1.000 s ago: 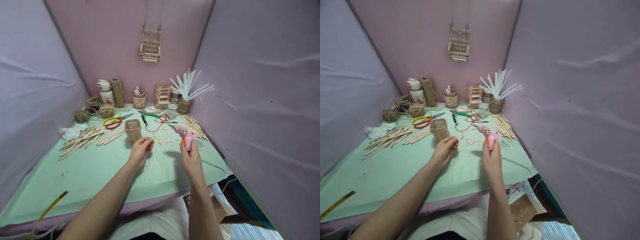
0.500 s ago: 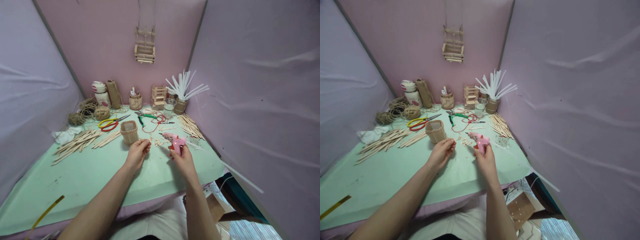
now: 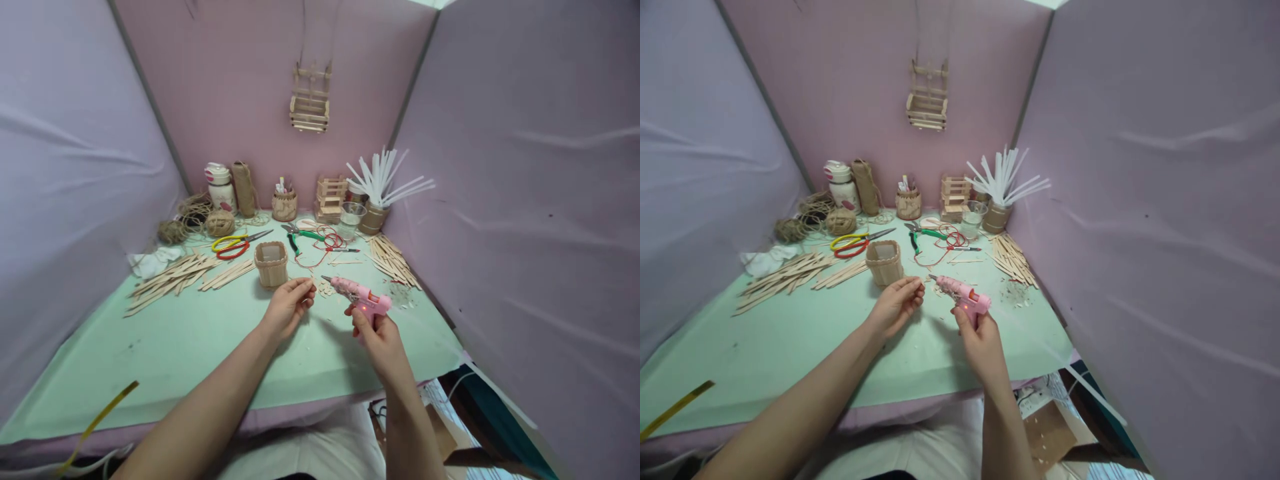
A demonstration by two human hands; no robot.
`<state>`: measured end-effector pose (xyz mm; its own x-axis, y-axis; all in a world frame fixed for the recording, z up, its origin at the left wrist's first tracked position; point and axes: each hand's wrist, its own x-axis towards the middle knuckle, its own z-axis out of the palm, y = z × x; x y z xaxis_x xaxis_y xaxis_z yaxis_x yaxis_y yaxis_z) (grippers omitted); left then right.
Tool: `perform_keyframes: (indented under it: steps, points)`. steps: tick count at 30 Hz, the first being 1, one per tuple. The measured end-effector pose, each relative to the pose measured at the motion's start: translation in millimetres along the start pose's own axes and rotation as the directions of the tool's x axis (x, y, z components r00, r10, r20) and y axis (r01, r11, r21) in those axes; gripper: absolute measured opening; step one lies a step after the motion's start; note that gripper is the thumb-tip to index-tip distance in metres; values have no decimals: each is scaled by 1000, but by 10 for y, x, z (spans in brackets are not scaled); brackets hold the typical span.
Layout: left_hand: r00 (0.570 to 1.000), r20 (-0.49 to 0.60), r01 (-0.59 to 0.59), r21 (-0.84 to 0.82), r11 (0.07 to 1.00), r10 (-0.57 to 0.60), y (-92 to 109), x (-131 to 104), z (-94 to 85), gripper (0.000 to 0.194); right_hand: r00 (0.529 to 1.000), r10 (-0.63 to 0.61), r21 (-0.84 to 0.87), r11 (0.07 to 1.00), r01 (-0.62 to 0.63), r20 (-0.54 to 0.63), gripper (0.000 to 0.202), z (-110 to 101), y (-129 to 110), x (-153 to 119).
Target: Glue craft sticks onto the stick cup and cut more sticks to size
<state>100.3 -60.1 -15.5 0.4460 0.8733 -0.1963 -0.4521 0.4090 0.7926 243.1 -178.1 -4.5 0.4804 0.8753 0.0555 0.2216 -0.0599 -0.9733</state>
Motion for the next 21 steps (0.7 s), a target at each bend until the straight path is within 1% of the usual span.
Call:
perform_keyframes:
  steps: [2, 4, 7, 13, 21]
  points:
    - [1000, 19, 18, -24, 1000, -17, -2, -3, -5, 27, 999, -11, 2, 1000, 10, 39, 44, -5, 10, -34]
    - [999, 42, 21, -38, 999, -19, -10, -1, -17, 27, 998, -16, 6, 1000, 16, 54, 44, -6, 26, -59]
    - [999, 53, 18, -46, 999, -15, -23, 4, -32, 29, 999, -6, -7, 1000, 7, 45, 42, 0, 40, -82]
    - [999, 41, 20, -31, 999, -19, -21, -4, -26, 30, 1000, -9, -55, 998, 10, 7, 39, 5, 70, -90]
    - [999, 48, 24, -30, 999, -22, -43, 5, -43, 31, 1000, -2, -75, 997, 4, 24, 43, -1, 178, -79]
